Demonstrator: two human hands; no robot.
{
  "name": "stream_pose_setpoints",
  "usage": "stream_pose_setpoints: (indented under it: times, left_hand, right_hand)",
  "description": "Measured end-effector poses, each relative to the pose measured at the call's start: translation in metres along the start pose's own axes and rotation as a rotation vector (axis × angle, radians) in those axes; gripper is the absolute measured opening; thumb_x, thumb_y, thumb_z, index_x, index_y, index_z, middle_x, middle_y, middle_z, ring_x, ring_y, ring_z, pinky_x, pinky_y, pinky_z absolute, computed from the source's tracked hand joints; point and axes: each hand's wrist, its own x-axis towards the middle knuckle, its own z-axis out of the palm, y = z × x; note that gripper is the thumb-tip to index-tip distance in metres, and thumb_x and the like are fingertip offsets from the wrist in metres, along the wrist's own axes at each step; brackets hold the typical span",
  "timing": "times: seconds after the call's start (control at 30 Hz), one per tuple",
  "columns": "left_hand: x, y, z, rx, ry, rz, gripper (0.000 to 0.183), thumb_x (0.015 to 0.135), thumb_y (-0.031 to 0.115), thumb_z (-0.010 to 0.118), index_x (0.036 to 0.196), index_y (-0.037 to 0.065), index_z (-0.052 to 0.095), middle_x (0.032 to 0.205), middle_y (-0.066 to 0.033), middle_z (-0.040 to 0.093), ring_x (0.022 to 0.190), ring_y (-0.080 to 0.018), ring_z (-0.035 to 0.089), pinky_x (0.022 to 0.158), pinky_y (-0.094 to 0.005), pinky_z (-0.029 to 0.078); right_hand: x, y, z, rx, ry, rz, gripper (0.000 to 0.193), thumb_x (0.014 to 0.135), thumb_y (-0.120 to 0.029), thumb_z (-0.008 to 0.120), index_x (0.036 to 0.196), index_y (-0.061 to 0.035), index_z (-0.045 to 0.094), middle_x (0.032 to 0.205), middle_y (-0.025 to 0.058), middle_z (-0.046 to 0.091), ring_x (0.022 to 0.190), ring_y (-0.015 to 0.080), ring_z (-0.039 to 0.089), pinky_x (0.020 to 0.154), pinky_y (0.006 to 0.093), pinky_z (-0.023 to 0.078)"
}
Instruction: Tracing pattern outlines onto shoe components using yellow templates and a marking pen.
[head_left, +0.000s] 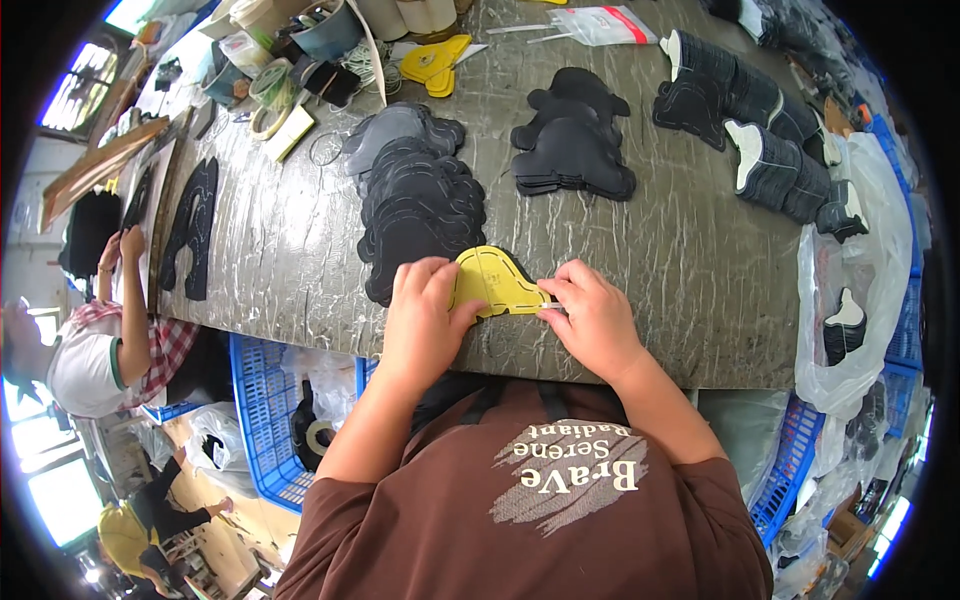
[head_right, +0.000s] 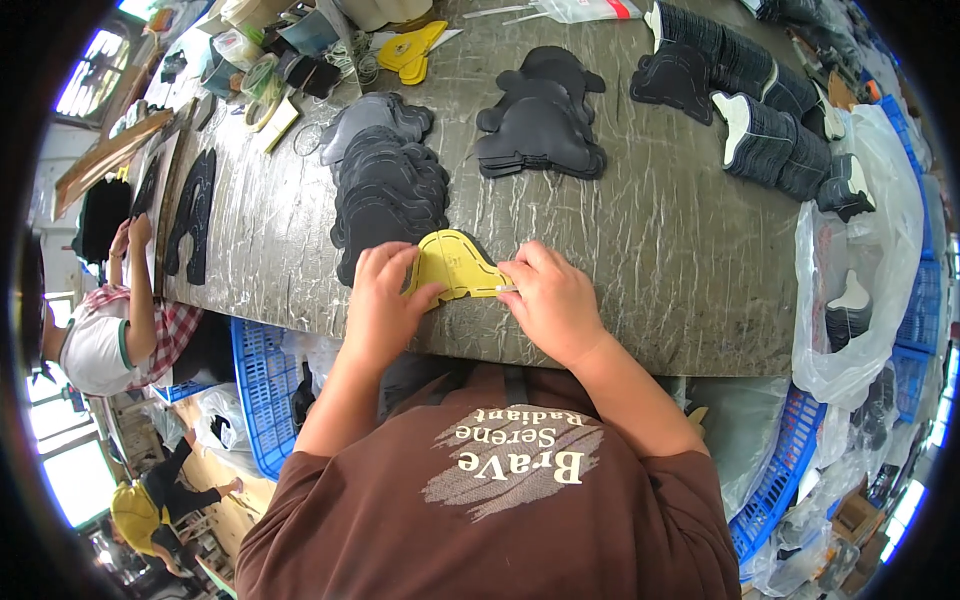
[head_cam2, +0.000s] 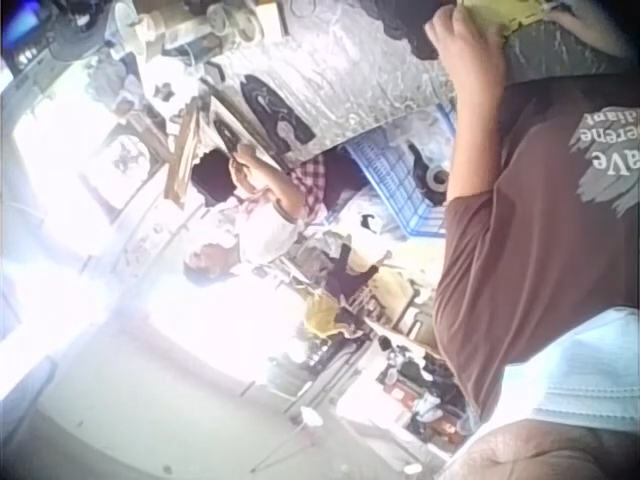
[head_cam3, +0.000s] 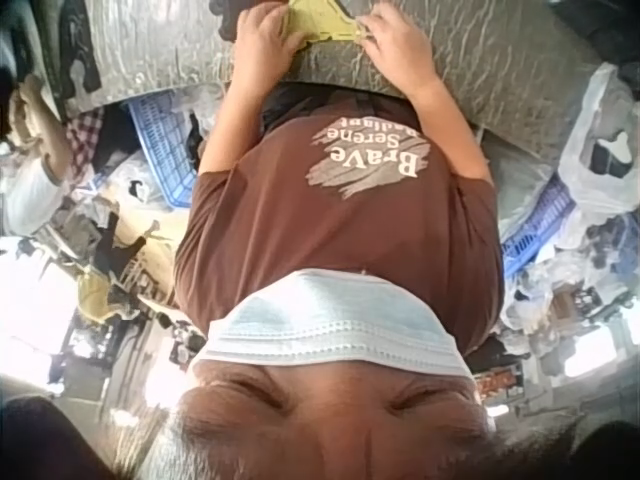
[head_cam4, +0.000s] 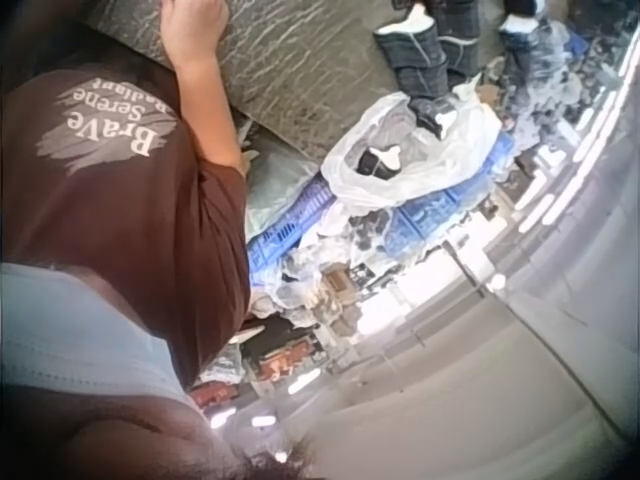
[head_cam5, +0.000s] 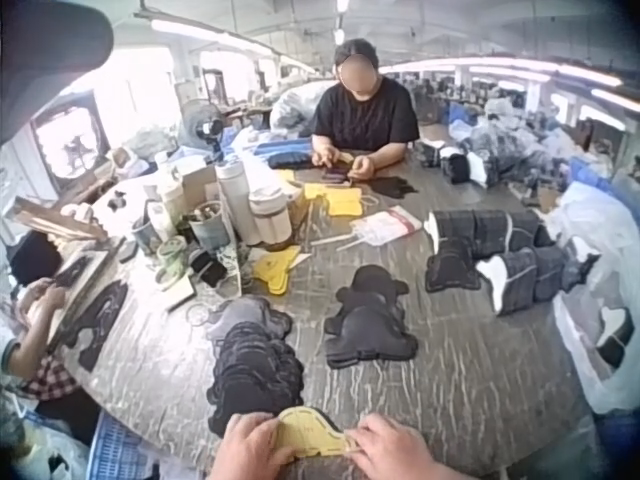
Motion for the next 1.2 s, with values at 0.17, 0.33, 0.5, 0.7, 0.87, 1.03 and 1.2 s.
stream_pose_setpoints:
  times: [0.17, 0.33, 0.5, 0.7, 0.87, 1.03, 1.2]
  left_hand:
    - [-0.026, 0.004, 0.004, -0.088, -0.013, 0.008, 0.043, 0.071, 0.008, 0.078, 0.109, -0.006, 0.063, 0.122, -0.0217, 0.057, 0.108, -0.0393, 0.052, 0.094, -0.0449, 0.045]
    - [-0.030, 0.002, 0.015, -0.091, 0.051, 0.006, 0.041, 0.068, 0.004, 0.079, 0.106, -0.003, 0.066, 0.123, -0.0186, 0.058, 0.107, -0.0362, 0.054, 0.090, -0.0431, 0.048]
    - [-0.028, 0.003, 0.016, -0.071, 0.058, 0.024, 0.039, 0.069, 0.004, 0.078, 0.105, -0.003, 0.066, 0.123, -0.0187, 0.058, 0.103, -0.0355, 0.055, 0.088, -0.0425, 0.048]
    - [-0.027, 0.004, 0.017, -0.052, 0.060, 0.034, 0.037, 0.070, 0.005, 0.078, 0.104, -0.004, 0.066, 0.123, -0.0190, 0.059, 0.098, -0.0340, 0.055, 0.086, -0.0421, 0.048]
    - [-0.028, 0.004, 0.018, -0.055, 0.058, 0.030, 0.036, 0.071, 0.005, 0.078, 0.103, -0.004, 0.067, 0.123, -0.0196, 0.058, 0.096, -0.0334, 0.055, 0.084, -0.0413, 0.048]
    - [-0.028, 0.005, 0.017, -0.044, 0.051, 0.030, 0.033, 0.071, 0.006, 0.077, 0.102, -0.004, 0.067, 0.123, -0.0198, 0.058, 0.095, -0.0329, 0.054, 0.084, -0.0411, 0.048]
    - [-0.026, 0.006, 0.017, -0.021, 0.032, 0.037, 0.031, 0.072, 0.006, 0.077, 0.100, -0.004, 0.068, 0.123, -0.0201, 0.058, 0.094, -0.0329, 0.054, 0.084, -0.0412, 0.048]
  right_hand:
    - [0.000, -0.003, 0.000, -0.004, 0.026, -0.029, 0.030, 0.073, -0.012, 0.076, 0.100, -0.0067, 0.068, 0.094, 0.0047, 0.056, 0.086, 0.0240, 0.061, 0.072, 0.0376, 0.052]
    - [-0.001, 0.001, 0.003, 0.010, 0.049, -0.049, 0.028, 0.073, -0.011, 0.075, 0.099, -0.0064, 0.069, 0.093, 0.0047, 0.056, 0.084, 0.0239, 0.061, 0.071, 0.0376, 0.052]
    - [-0.001, 0.003, 0.004, 0.029, 0.055, -0.043, 0.026, 0.072, -0.011, 0.075, 0.098, -0.0069, 0.070, 0.091, 0.0043, 0.056, 0.083, 0.0232, 0.062, 0.070, 0.0375, 0.052]
    - [-0.001, 0.003, 0.004, 0.035, 0.064, -0.046, 0.026, 0.072, -0.011, 0.075, 0.097, -0.0075, 0.071, 0.091, 0.0041, 0.056, 0.082, 0.0230, 0.062, 0.070, 0.0372, 0.052]
    - [-0.001, 0.003, 0.004, 0.041, 0.069, -0.040, 0.025, 0.072, -0.010, 0.075, 0.096, -0.0075, 0.071, 0.090, 0.0041, 0.057, 0.082, 0.0232, 0.062, 0.069, 0.0374, 0.052]
    - [-0.001, 0.002, 0.004, 0.045, 0.061, -0.033, 0.024, 0.072, -0.010, 0.075, 0.096, -0.0076, 0.070, 0.091, 0.0043, 0.057, 0.082, 0.0234, 0.062, 0.069, 0.0375, 0.052]
    - [-0.002, 0.003, 0.004, 0.046, 0.066, -0.031, 0.024, 0.072, -0.010, 0.075, 0.096, -0.0077, 0.070, 0.092, 0.0045, 0.057, 0.082, 0.0237, 0.062, 0.069, 0.0377, 0.052]
